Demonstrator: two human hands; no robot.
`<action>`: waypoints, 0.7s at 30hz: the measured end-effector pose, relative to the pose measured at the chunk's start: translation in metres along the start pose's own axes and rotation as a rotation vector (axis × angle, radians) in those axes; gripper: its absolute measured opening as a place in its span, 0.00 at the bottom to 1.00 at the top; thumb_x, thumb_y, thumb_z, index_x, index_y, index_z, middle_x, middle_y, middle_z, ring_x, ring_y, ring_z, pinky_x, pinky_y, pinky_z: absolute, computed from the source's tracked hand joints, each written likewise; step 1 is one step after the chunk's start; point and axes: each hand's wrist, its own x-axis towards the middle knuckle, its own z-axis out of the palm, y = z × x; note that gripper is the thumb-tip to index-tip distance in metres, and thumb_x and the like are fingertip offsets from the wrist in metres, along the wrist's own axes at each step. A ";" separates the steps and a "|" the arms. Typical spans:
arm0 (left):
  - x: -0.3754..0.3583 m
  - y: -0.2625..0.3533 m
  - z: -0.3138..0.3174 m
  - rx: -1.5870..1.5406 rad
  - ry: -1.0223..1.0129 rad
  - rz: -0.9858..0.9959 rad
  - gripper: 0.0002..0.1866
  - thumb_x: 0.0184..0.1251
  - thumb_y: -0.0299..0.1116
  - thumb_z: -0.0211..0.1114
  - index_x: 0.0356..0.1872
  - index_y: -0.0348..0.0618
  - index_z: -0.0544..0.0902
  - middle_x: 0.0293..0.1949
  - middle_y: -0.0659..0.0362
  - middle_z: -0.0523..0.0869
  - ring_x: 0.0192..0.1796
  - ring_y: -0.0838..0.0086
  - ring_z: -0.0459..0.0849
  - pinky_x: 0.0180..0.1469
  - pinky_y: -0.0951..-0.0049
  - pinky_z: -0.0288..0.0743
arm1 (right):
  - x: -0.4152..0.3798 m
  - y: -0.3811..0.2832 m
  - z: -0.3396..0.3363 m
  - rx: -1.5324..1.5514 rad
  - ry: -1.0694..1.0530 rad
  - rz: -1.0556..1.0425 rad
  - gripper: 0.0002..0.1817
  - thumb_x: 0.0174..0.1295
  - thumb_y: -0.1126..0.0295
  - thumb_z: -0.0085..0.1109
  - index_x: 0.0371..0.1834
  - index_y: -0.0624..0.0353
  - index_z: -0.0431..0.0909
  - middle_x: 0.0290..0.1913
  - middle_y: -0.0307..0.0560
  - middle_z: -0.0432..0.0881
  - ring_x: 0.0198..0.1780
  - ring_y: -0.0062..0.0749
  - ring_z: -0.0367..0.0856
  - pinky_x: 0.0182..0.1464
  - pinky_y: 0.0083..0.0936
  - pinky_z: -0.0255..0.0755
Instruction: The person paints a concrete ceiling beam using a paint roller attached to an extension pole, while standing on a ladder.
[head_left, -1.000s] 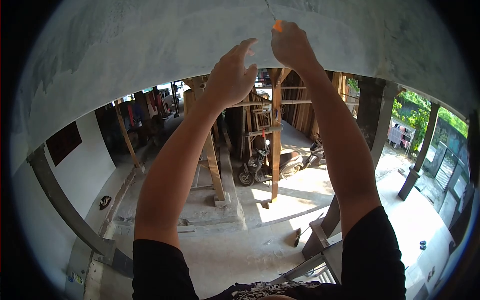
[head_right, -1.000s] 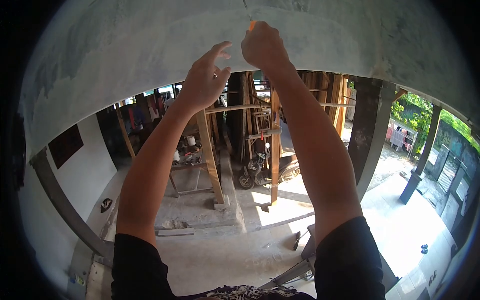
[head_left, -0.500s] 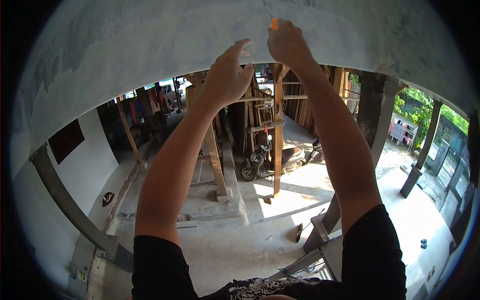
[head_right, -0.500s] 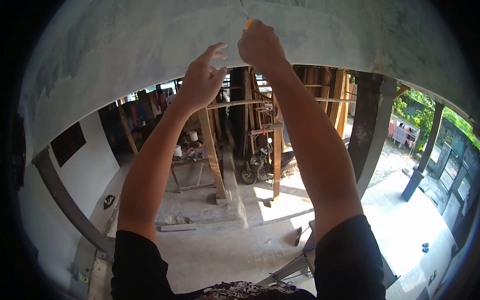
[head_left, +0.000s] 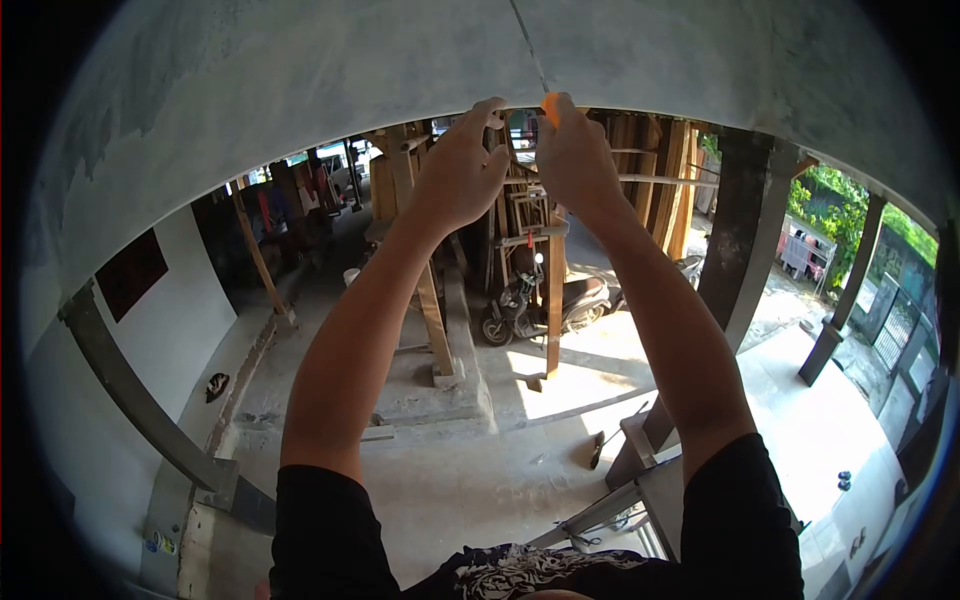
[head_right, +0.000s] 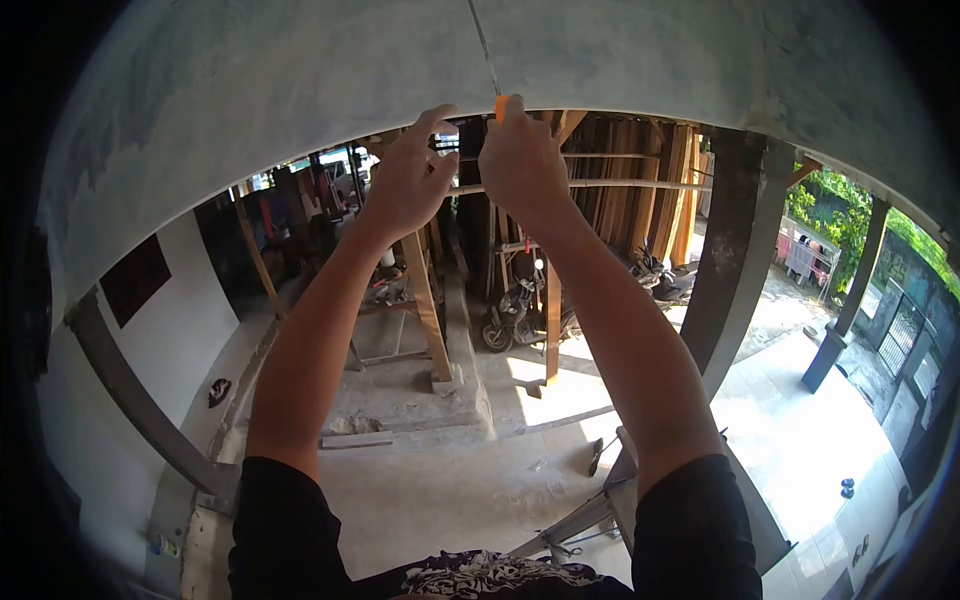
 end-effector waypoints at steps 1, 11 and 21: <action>-0.003 0.001 0.004 -0.002 -0.004 -0.004 0.30 0.73 0.27 0.62 0.75 0.40 0.69 0.61 0.44 0.85 0.41 0.68 0.89 0.48 0.66 0.83 | -0.003 0.003 0.002 0.000 -0.004 0.005 0.17 0.77 0.69 0.52 0.60 0.72 0.68 0.33 0.71 0.86 0.41 0.69 0.89 0.39 0.55 0.83; -0.023 0.006 0.013 -0.044 -0.002 -0.017 0.31 0.72 0.27 0.64 0.76 0.43 0.70 0.61 0.46 0.86 0.42 0.67 0.89 0.49 0.66 0.83 | -0.095 0.020 0.021 0.095 -0.032 -0.030 0.14 0.76 0.71 0.53 0.58 0.69 0.71 0.29 0.70 0.84 0.35 0.70 0.87 0.35 0.57 0.79; -0.038 0.019 0.015 -0.040 0.001 -0.030 0.29 0.73 0.28 0.63 0.74 0.42 0.71 0.61 0.45 0.86 0.46 0.63 0.91 0.54 0.62 0.82 | -0.120 0.040 0.037 0.064 0.018 -0.059 0.15 0.76 0.73 0.51 0.61 0.67 0.69 0.28 0.68 0.82 0.34 0.67 0.86 0.37 0.53 0.76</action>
